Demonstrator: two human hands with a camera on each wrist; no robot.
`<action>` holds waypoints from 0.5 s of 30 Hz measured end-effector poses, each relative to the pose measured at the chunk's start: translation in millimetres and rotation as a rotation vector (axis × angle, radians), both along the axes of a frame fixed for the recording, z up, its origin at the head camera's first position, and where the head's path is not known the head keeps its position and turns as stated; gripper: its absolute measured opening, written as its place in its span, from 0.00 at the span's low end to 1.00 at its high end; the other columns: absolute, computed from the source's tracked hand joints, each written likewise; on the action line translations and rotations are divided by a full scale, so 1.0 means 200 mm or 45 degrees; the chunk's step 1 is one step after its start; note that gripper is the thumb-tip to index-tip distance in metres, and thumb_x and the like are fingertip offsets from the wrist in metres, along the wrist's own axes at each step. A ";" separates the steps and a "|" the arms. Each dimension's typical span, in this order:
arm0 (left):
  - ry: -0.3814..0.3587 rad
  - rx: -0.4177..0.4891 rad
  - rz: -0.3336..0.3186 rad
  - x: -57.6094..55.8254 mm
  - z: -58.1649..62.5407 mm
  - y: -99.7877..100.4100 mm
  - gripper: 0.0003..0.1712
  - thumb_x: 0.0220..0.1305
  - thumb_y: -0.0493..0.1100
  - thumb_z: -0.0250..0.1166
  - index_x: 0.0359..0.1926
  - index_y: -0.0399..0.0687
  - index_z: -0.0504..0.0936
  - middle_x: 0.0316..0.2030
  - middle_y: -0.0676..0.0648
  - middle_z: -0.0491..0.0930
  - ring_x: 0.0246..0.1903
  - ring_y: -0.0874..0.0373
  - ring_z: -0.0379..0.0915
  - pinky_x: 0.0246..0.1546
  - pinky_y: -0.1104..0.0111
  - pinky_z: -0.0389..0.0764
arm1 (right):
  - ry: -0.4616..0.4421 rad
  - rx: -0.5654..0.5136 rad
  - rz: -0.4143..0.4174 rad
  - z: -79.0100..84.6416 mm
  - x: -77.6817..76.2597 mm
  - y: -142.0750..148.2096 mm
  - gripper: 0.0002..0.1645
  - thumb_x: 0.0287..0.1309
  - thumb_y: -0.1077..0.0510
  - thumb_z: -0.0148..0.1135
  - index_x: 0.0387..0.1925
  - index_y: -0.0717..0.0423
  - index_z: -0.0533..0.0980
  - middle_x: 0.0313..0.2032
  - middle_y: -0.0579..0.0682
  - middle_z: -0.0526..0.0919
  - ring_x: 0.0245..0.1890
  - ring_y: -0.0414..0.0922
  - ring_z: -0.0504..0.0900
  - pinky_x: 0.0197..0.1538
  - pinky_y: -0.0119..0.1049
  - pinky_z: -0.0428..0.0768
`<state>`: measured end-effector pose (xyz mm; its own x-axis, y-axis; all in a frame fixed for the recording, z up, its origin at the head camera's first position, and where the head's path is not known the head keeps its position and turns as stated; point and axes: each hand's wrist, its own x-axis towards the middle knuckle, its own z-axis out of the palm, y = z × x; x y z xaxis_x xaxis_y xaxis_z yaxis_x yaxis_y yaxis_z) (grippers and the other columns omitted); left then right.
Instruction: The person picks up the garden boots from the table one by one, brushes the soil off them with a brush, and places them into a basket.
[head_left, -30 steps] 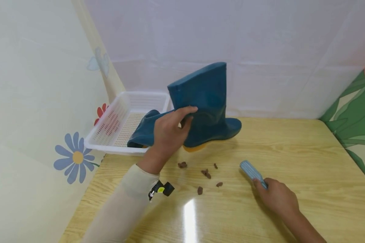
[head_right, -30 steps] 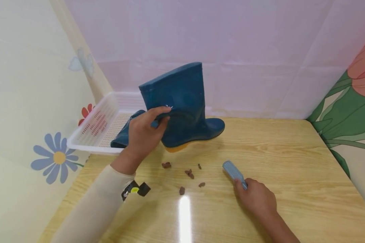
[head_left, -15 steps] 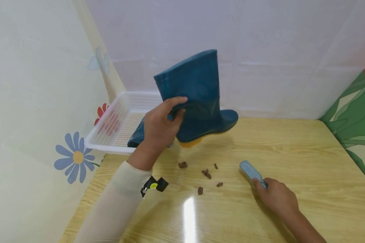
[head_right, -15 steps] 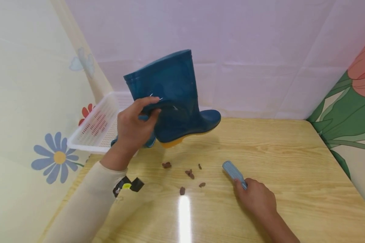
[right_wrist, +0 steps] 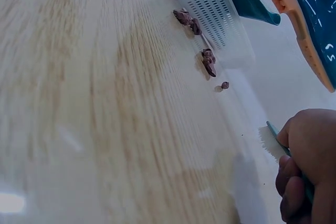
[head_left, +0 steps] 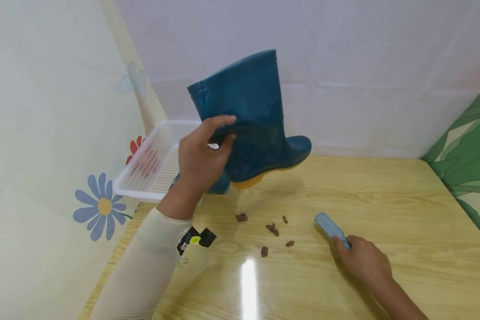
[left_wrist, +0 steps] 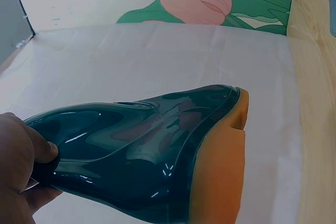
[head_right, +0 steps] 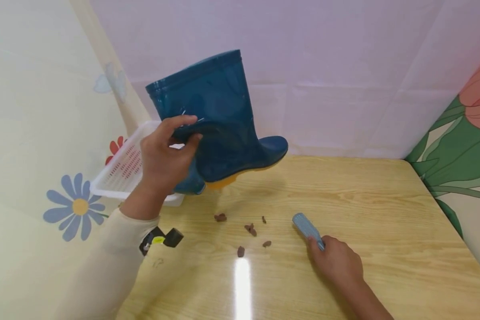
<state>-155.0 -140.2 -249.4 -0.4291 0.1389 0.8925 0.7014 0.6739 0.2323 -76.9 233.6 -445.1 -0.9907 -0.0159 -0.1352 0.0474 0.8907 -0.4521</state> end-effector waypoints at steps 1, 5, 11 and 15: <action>0.001 -0.001 0.006 0.00 0.01 0.00 0.16 0.67 0.34 0.68 0.55 0.44 0.83 0.49 0.43 0.86 0.27 0.50 0.82 0.33 0.60 0.83 | 0.004 0.000 0.001 0.00 0.00 0.00 0.36 0.73 0.27 0.43 0.25 0.51 0.74 0.19 0.46 0.71 0.18 0.45 0.68 0.21 0.39 0.62; 0.014 0.005 0.020 0.00 0.02 -0.03 0.15 0.68 0.35 0.68 0.55 0.45 0.84 0.49 0.43 0.86 0.27 0.50 0.82 0.34 0.60 0.84 | -0.008 0.006 -0.002 0.00 0.00 0.00 0.36 0.73 0.28 0.43 0.22 0.50 0.70 0.17 0.47 0.69 0.18 0.45 0.66 0.21 0.39 0.62; 0.003 0.027 0.053 -0.01 0.03 -0.05 0.15 0.67 0.35 0.68 0.54 0.45 0.84 0.48 0.43 0.87 0.25 0.49 0.82 0.33 0.59 0.84 | -0.017 0.017 -0.003 -0.01 0.00 0.00 0.37 0.72 0.27 0.43 0.23 0.50 0.72 0.19 0.47 0.71 0.19 0.45 0.69 0.21 0.40 0.63; 0.006 0.023 0.077 -0.01 0.03 -0.07 0.15 0.68 0.36 0.68 0.54 0.46 0.84 0.47 0.42 0.87 0.22 0.50 0.80 0.33 0.58 0.84 | -0.017 0.005 -0.008 -0.02 0.00 0.00 0.36 0.73 0.28 0.44 0.22 0.50 0.71 0.17 0.46 0.70 0.18 0.44 0.67 0.20 0.38 0.62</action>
<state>-156.8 -153.3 -243.2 -0.4324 0.0966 0.8965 0.6603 0.7110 0.2418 -76.3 232.7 -448.9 -0.9889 -0.0094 -0.1484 0.0587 0.8922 -0.4477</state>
